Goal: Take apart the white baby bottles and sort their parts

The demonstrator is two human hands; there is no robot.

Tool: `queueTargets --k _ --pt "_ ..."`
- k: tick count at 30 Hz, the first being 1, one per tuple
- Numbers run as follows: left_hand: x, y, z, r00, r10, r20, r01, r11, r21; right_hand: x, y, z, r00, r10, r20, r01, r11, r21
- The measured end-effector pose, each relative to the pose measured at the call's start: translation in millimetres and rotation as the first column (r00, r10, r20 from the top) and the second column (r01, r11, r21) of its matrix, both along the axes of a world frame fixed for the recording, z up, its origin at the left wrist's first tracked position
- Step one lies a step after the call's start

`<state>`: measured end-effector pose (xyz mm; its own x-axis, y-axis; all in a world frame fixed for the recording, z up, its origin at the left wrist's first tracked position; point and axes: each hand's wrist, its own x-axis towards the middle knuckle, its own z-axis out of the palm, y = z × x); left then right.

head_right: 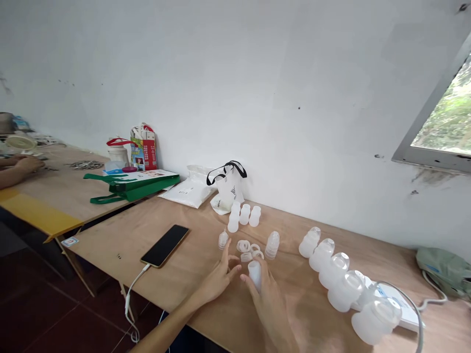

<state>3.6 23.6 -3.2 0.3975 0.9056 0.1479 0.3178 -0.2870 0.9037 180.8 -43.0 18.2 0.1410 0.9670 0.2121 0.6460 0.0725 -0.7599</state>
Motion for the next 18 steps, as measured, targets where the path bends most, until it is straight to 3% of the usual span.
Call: queueTargets --k 5,8,10,13,18 --pt "0 -2 10.0 0.968 -0.102 -0.229 0.123 0.989 0.080 2 -1 2.9 0.973 0.110 -0.201 -0.096 0.992 0.078" --pt "1 -5 14.4 0.910 -0.087 -0.406 0.174 0.968 0.182 5 12 12.8 0.946 0.105 -0.308 -0.055 0.985 0.165" --pt "2 -9 16.2 0.874 -0.078 -0.479 0.220 0.944 0.247 6 33 23.5 0.944 0.097 -0.316 -0.019 0.971 0.239" --pt "3 -13 17.4 0.836 -0.109 -0.537 0.297 0.914 0.276 5 80 39.7 0.987 0.083 -0.135 -0.040 0.956 0.289" --pt "3 -12 12.8 0.806 -0.109 -0.582 0.320 0.908 0.272 -3 157 42.0 0.999 0.016 -0.044 -0.007 0.979 0.206"
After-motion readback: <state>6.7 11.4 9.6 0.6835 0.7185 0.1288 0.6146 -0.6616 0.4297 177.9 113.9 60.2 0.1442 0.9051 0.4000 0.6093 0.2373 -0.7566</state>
